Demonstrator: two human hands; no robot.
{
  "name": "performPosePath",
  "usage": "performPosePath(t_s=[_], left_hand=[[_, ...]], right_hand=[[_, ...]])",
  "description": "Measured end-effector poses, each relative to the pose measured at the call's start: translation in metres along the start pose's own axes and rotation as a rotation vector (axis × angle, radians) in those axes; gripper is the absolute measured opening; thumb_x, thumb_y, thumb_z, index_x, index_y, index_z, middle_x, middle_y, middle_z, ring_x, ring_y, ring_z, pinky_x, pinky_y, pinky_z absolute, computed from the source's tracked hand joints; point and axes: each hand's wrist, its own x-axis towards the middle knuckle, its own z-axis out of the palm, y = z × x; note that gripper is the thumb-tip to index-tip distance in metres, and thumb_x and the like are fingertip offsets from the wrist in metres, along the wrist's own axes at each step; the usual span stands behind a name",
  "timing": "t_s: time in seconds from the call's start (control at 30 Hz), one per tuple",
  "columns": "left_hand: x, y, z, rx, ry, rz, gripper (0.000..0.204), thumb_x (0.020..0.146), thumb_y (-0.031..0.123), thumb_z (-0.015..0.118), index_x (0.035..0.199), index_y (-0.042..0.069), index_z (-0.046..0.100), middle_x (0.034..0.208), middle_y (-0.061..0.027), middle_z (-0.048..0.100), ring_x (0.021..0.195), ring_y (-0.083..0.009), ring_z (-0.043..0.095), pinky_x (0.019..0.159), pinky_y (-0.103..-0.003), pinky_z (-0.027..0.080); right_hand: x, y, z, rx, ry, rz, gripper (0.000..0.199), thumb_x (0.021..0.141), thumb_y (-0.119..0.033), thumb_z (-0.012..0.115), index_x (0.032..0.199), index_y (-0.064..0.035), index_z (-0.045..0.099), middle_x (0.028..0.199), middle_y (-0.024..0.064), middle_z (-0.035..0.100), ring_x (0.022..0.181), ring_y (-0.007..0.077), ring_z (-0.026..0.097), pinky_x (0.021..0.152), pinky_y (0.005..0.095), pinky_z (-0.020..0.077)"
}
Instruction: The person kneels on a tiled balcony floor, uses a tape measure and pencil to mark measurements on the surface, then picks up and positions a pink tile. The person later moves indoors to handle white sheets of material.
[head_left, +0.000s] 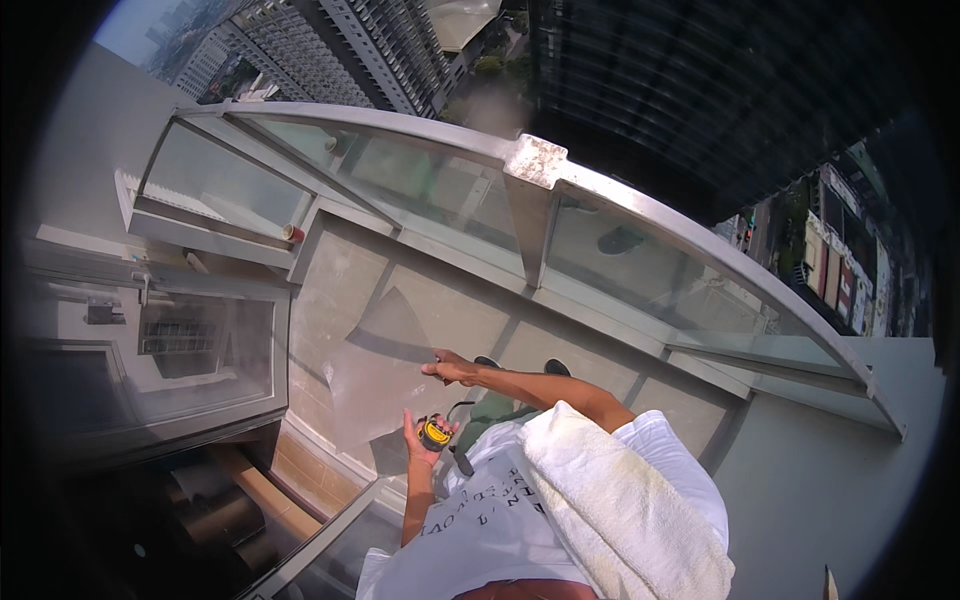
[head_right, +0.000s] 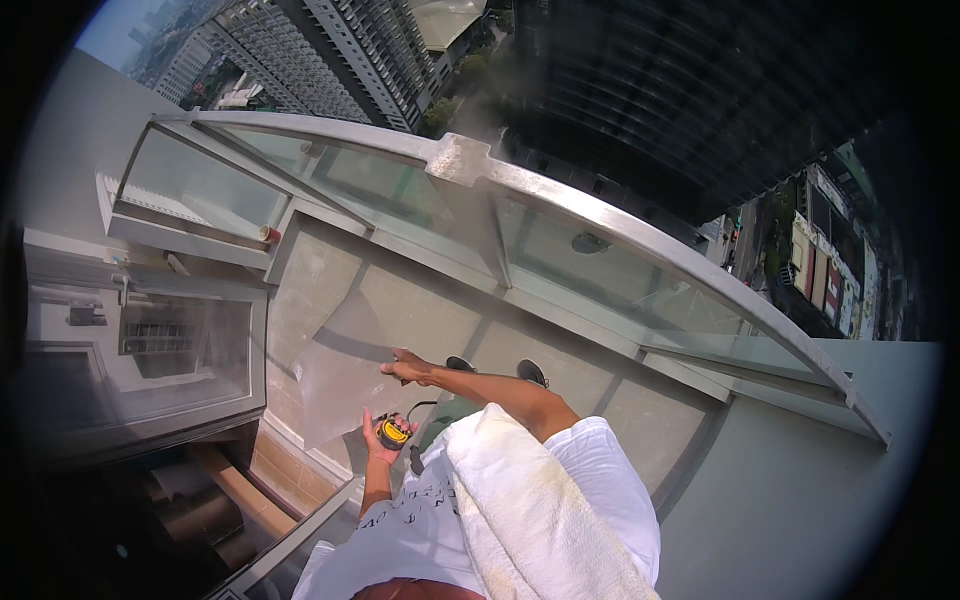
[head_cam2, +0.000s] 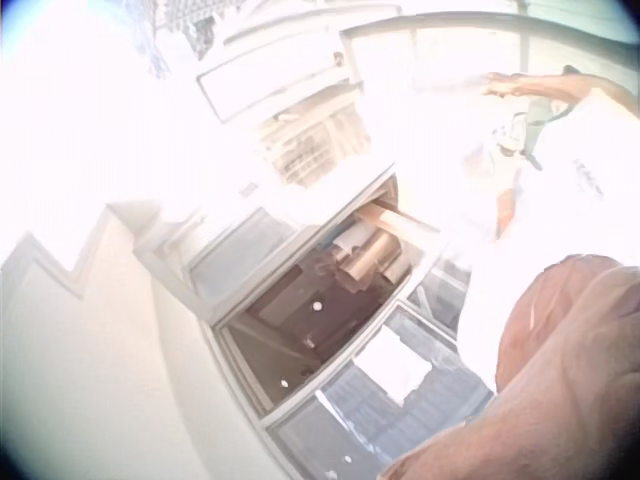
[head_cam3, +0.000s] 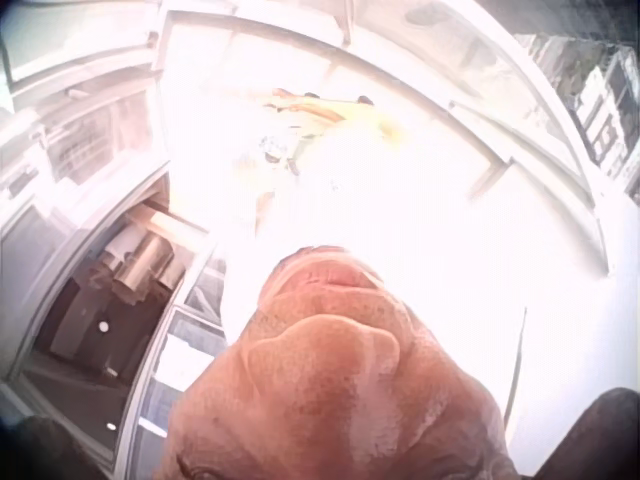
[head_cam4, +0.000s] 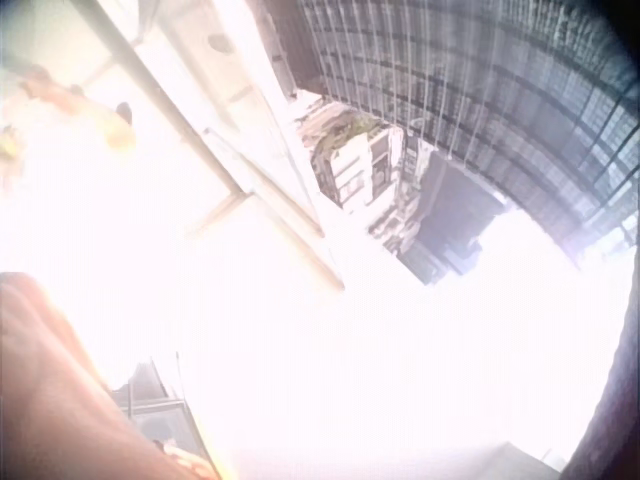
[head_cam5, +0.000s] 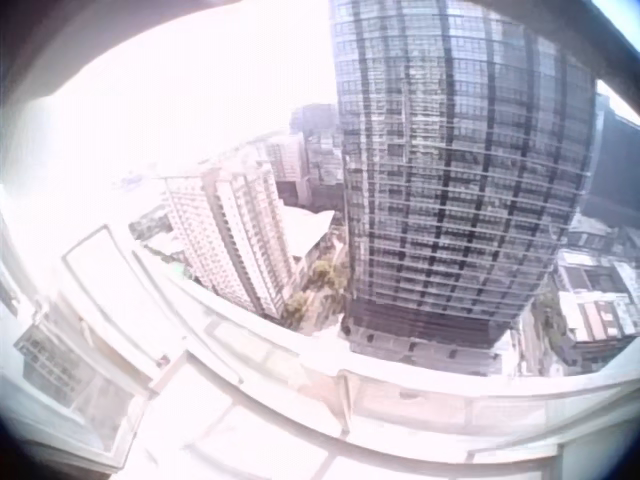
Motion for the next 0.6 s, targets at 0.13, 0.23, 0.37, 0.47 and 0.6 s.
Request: performPosePath(t_s=[0.13, 0.23, 0.37, 0.47, 0.6], left_hand=[[0.022, 0.034, -0.025, -0.047, -0.006, -0.013, 0.051, 0.090, 0.049, 0.047, 0.078, 0.000, 0.055, 0.071, -0.0105, 0.054, 0.071, -0.0248, 0.054, 0.092, -0.040, 0.043], [0.030, 0.050, -0.036, -0.070, 0.003, -0.009, 0.047, 0.091, 0.043, 0.047, 0.078, -0.001, 0.055, 0.071, -0.0105, 0.054, 0.073, -0.0247, 0.053, 0.090, -0.039, 0.043], [0.028, 0.066, -0.034, -0.114, 0.034, 0.051, 0.045, 0.092, 0.043, 0.046, 0.081, 0.000, 0.055, 0.072, -0.0103, 0.054, 0.071, -0.0249, 0.053, 0.087, -0.041, 0.044], [0.030, 0.065, -0.043, -0.170, -0.003, 0.107, 0.041, 0.092, 0.041, 0.045, 0.107, 0.003, 0.053, 0.073, -0.0100, 0.054, 0.072, -0.0248, 0.053, 0.087, -0.043, 0.044], [0.034, 0.064, -0.023, -0.220, -0.028, 0.185, 0.052, 0.093, 0.038, 0.045, 0.141, 0.017, 0.039, 0.075, -0.0094, 0.056, 0.072, -0.0245, 0.054, 0.087, -0.045, 0.043]], right_hand=[[0.031, -0.014, 0.020, -0.072, -0.021, -0.007, 0.035, 0.088, -0.031, 0.065, 0.115, -0.0110, 0.055, 0.071, -0.0027, 0.049, 0.061, 0.0083, 0.045, 0.052, 0.0257, 0.0414], [0.052, -0.012, 0.020, -0.074, -0.078, 0.002, 0.042, 0.089, -0.037, 0.062, 0.116, -0.0059, 0.054, 0.075, 0.0010, 0.055, 0.062, 0.0112, 0.051, 0.055, 0.0278, 0.0476], [0.060, -0.030, 0.027, -0.015, -0.171, 0.137, 0.062, 0.090, -0.054, 0.053, 0.115, 0.0021, 0.052, 0.083, 0.0104, 0.063, 0.069, 0.0177, 0.064, 0.060, 0.0318, 0.0547], [0.064, -0.030, 0.003, -0.070, -0.174, 0.144, 0.069, 0.090, -0.061, 0.046, 0.116, 0.0023, 0.052, 0.088, 0.0137, 0.066, 0.072, 0.0192, 0.066, 0.060, 0.0315, 0.0551], [0.078, 0.012, -0.084, -0.282, 0.056, 0.153, 0.049, 0.092, -0.047, 0.050, 0.113, -0.0029, 0.057, 0.086, 0.0122, 0.067, 0.070, 0.0204, 0.067, 0.059, 0.0316, 0.0548]])
